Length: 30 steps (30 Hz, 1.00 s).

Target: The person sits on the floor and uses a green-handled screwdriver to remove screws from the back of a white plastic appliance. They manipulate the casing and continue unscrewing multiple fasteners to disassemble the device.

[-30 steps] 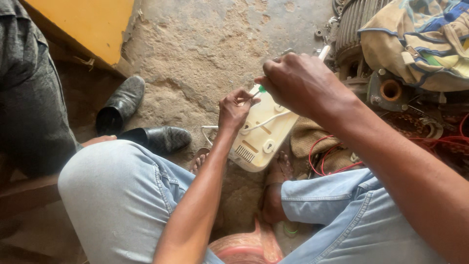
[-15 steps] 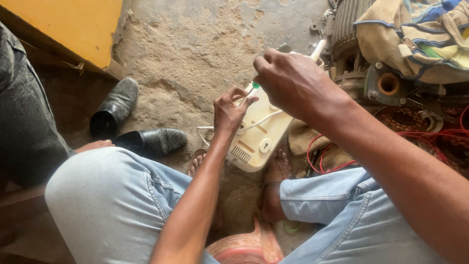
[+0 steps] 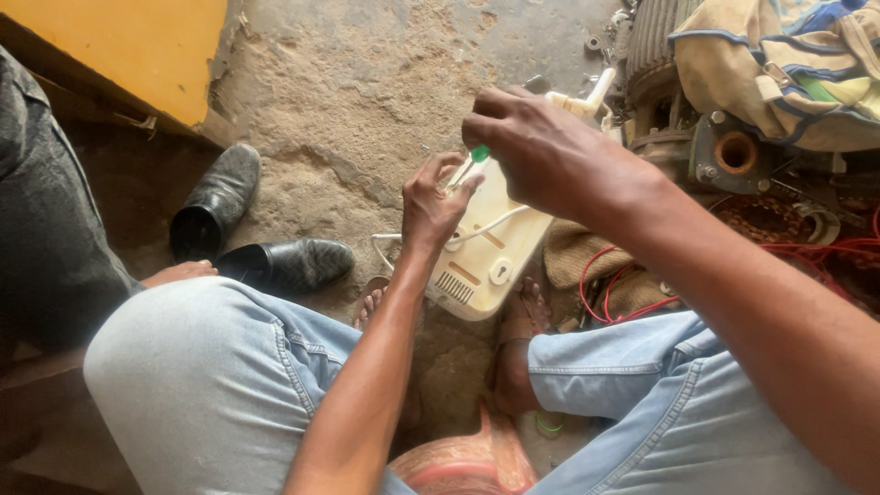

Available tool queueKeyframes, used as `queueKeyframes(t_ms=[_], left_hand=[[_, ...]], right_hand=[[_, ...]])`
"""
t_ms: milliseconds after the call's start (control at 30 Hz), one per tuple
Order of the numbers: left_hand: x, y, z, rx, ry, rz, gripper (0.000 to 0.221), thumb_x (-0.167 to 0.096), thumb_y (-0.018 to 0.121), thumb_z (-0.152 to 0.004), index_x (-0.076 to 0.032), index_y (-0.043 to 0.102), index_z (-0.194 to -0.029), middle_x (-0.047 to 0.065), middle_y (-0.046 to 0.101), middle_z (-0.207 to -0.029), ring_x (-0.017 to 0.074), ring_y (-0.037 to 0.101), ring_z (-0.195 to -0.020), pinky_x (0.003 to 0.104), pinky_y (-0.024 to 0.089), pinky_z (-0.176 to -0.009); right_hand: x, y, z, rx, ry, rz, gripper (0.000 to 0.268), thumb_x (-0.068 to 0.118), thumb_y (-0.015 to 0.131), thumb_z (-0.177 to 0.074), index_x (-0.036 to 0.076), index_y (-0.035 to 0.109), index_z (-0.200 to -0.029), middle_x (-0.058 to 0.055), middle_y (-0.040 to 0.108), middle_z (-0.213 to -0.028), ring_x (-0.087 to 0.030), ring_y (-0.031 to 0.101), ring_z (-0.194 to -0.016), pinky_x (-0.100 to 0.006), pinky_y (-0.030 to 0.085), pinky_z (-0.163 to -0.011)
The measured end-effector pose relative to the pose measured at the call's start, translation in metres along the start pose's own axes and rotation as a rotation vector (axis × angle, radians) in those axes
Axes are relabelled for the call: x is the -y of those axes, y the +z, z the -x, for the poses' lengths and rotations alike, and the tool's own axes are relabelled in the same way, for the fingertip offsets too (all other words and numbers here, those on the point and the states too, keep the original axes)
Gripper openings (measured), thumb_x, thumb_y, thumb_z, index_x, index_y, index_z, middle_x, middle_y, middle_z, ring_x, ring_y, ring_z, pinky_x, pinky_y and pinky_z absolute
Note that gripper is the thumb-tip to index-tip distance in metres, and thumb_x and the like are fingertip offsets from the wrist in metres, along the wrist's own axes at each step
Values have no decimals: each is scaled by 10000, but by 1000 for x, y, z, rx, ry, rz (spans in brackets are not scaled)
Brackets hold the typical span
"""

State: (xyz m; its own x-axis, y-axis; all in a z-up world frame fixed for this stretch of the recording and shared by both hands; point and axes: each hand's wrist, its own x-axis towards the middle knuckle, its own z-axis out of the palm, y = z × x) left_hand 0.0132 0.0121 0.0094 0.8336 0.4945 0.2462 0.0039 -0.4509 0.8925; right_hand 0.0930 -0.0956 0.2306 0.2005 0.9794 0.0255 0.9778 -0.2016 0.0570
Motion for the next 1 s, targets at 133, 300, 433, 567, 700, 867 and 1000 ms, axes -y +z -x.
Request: queueKeyframes(t_ms=[133, 300, 433, 567, 700, 867, 1000], left_hand=[[5, 3, 2, 38, -111, -59, 112, -235, 753, -937, -136, 713, -972, 72, 774, -1009, 226, 767, -951, 430, 647, -799], [3, 7, 0, 32, -169, -60, 190, -230, 801, -870, -106, 690, -963, 58, 758, -939, 219, 758, -898, 397, 654, -765], [3, 5, -3, 77, -209, -101, 378, -309, 878, -763, -102, 662, -994, 87, 737, -1044, 242, 739, -958, 410, 651, -779], [2, 3, -6, 194, -288, -140, 639, -371, 899, -679, -135, 623, -1205, 129, 662, -1257, 282, 683, -1125, 444, 635, -876], [-1, -2, -7, 281, -293, -262, 802, -376, 916, -667, -105, 544, -1324, 162, 511, -1420, 328, 563, -1260, 518, 539, -986], [-10, -16, 5, 383, -357, -302, 1202, -469, 936, -563, -52, 340, -1520, 214, 461, -1465, 386, 535, -1283, 545, 518, -941], [-6, -27, 2, 746, -698, -335, 1048, -700, 751, -646, -122, 482, -1478, 156, 699, -1220, 342, 735, -1122, 545, 607, -936]], right_hand=[[1, -5, 0, -63, -6, -199, 261, 84, 631, -862, -47, 655, -1086, -215, 652, -951, -189, 603, -614, -234, 565, -480], [8, -7, -4, 524, 351, -120, 350, 338, 485, -1155, 18, 626, -1165, -124, 712, -968, -188, 676, -673, -304, 559, -547], [2, 5, 2, 248, 147, -198, 242, -10, 506, -983, -14, 646, -1181, -189, 646, -1062, -207, 628, -658, -264, 563, -486], [-7, 12, 10, 90, 42, -208, 261, -11, 514, -865, 11, 634, -1096, -200, 637, -1056, -191, 627, -701, -241, 578, -548], [-2, 11, 12, 347, 281, -235, 289, 119, 553, -1013, -27, 578, -1261, -229, 624, -1035, -221, 629, -650, -293, 582, -479], [2, 11, 10, 365, 272, -71, 240, 62, 511, -1028, -20, 586, -1241, -156, 673, -1017, -212, 642, -735, -327, 601, -596], [4, 16, 13, 14, 6, -142, 377, 3, 621, -802, 4, 630, -1179, -130, 678, -1071, -216, 634, -886, -315, 608, -733]])
